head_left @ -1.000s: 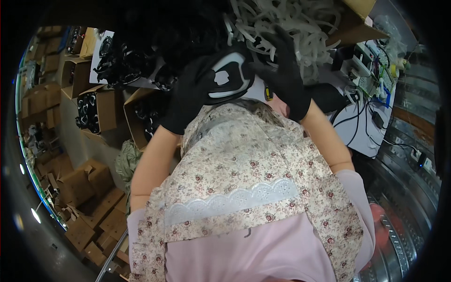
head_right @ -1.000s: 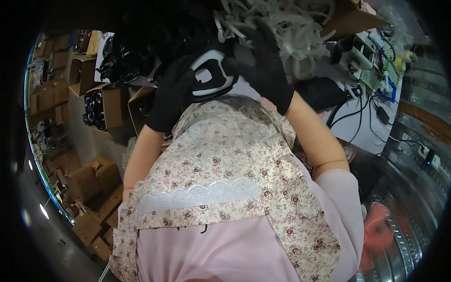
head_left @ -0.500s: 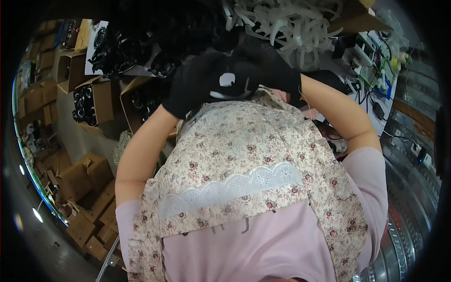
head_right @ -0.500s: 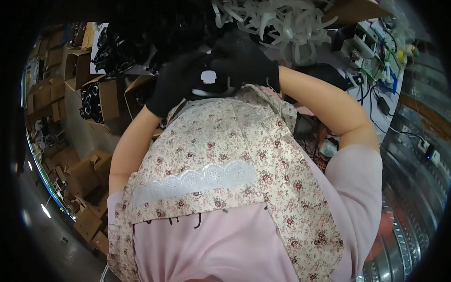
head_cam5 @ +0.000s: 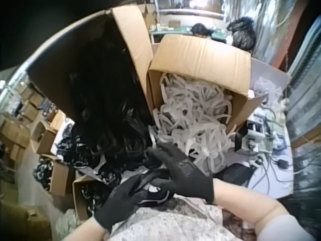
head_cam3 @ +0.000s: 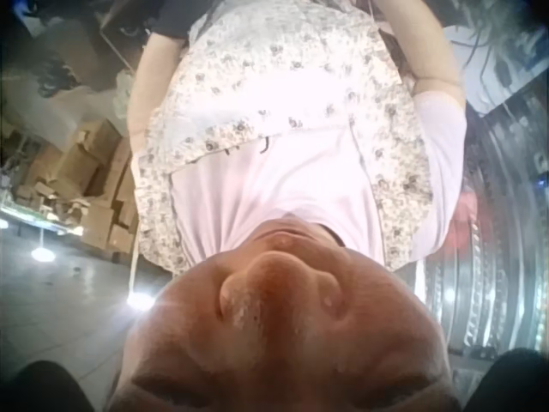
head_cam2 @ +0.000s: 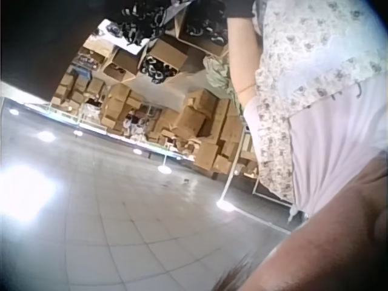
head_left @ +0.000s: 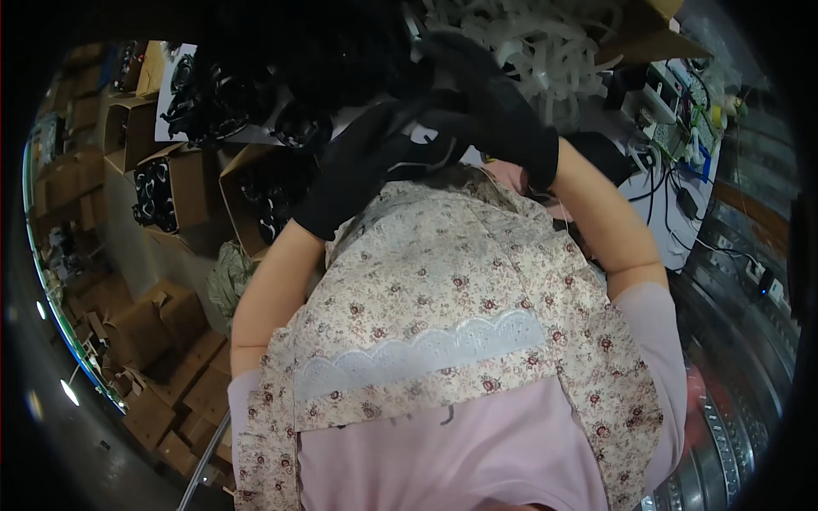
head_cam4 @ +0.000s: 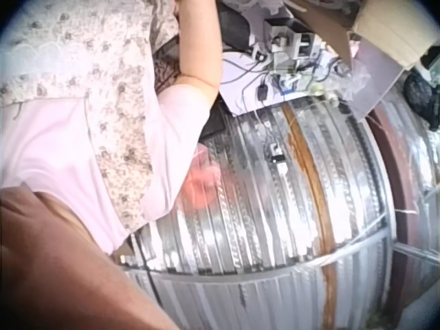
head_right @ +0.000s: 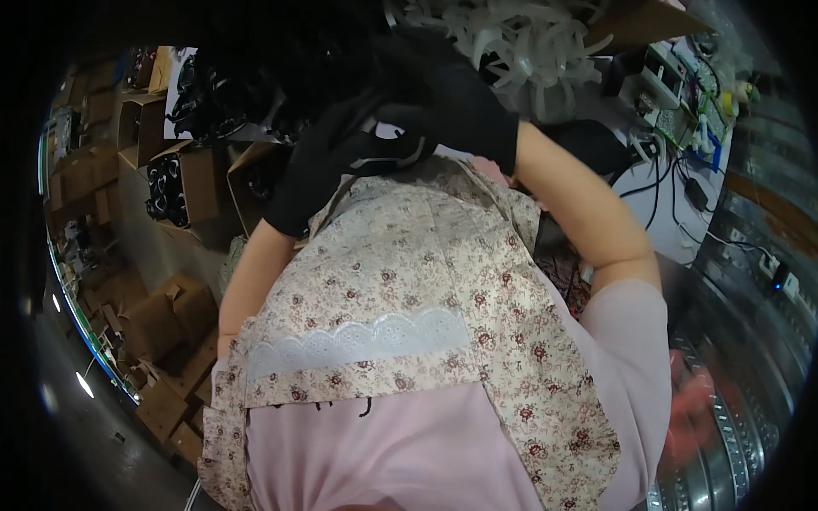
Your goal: Assembling white plastic rings into black circular plastic frames by hand.
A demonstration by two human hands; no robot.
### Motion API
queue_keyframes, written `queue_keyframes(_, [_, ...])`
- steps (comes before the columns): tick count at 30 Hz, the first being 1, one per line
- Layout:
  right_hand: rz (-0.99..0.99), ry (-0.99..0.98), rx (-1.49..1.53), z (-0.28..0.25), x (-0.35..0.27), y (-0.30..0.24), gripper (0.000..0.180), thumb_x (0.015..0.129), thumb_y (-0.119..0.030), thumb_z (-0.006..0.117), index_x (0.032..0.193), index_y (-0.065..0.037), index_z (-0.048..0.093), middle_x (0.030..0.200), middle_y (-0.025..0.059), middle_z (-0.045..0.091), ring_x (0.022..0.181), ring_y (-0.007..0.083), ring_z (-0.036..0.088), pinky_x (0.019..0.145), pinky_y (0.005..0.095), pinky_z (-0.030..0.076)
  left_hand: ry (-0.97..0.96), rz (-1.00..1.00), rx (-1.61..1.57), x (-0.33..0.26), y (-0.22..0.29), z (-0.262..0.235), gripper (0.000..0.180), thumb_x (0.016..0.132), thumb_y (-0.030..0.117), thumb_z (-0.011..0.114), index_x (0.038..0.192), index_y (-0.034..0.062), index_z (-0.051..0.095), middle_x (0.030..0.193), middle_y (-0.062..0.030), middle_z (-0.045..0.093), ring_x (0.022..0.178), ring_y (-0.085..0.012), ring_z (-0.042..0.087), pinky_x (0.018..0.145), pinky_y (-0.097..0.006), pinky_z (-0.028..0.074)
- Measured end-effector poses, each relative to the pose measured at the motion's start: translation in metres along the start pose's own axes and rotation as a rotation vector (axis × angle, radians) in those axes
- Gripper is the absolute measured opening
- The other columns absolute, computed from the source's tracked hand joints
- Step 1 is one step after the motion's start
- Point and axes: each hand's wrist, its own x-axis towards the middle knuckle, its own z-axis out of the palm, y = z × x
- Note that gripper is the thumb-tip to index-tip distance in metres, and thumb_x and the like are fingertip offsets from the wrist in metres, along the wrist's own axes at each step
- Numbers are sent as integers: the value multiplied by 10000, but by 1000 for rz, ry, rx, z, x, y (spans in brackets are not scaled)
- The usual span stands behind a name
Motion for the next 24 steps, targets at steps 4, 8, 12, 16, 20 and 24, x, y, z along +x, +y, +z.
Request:
queue_keyframes(4, [-39,-354,190,1,6,27,467,844,-192,748,1277,-69,620,1118,148,694,1007,311,679,904,400,535,0,24,151,-4,5,5,442,949,225,654,1307,-16,555,1156,-176,672,1040,-261,669,858,-353,533])
queue_keyframes(8, [-18,-376,141,2,4,19,390,856,-215,732,1209,-65,666,1017,133,723,909,290,703,823,379,551,104,170,389,-6,-4,12,381,933,216,671,1228,-17,612,1091,-179,692,930,-289,699,782,-357,553])
queue_keyframes(12, [34,-455,129,-1,4,18,381,868,-260,713,1194,-68,675,1021,140,720,902,296,698,800,372,546,75,145,283,-10,-9,15,366,931,145,661,1242,-37,600,1093,-164,699,937,-245,699,775,-347,559])
queue_keyframes(16, [211,-481,247,-1,6,6,377,874,-271,713,1191,-69,675,1040,140,713,906,301,700,817,374,554,43,72,170,-8,-21,9,364,911,159,683,1222,-18,620,1082,-173,698,943,-269,699,783,-368,555])
queue_keyframes(20, [-79,-446,-41,1,12,4,370,871,-260,727,1181,-65,676,1034,132,715,909,300,704,820,372,561,118,234,210,-22,-19,-2,386,912,198,694,1233,-4,618,1119,-178,681,953,-287,692,803,-389,549])
queue_keyframes(24, [-129,-422,75,7,11,5,360,852,-228,749,1157,-53,674,1006,138,717,876,306,705,798,369,563,80,69,277,-33,-24,-5,362,934,176,673,1243,-2,611,1113,-171,671,933,-276,685,801,-369,549])
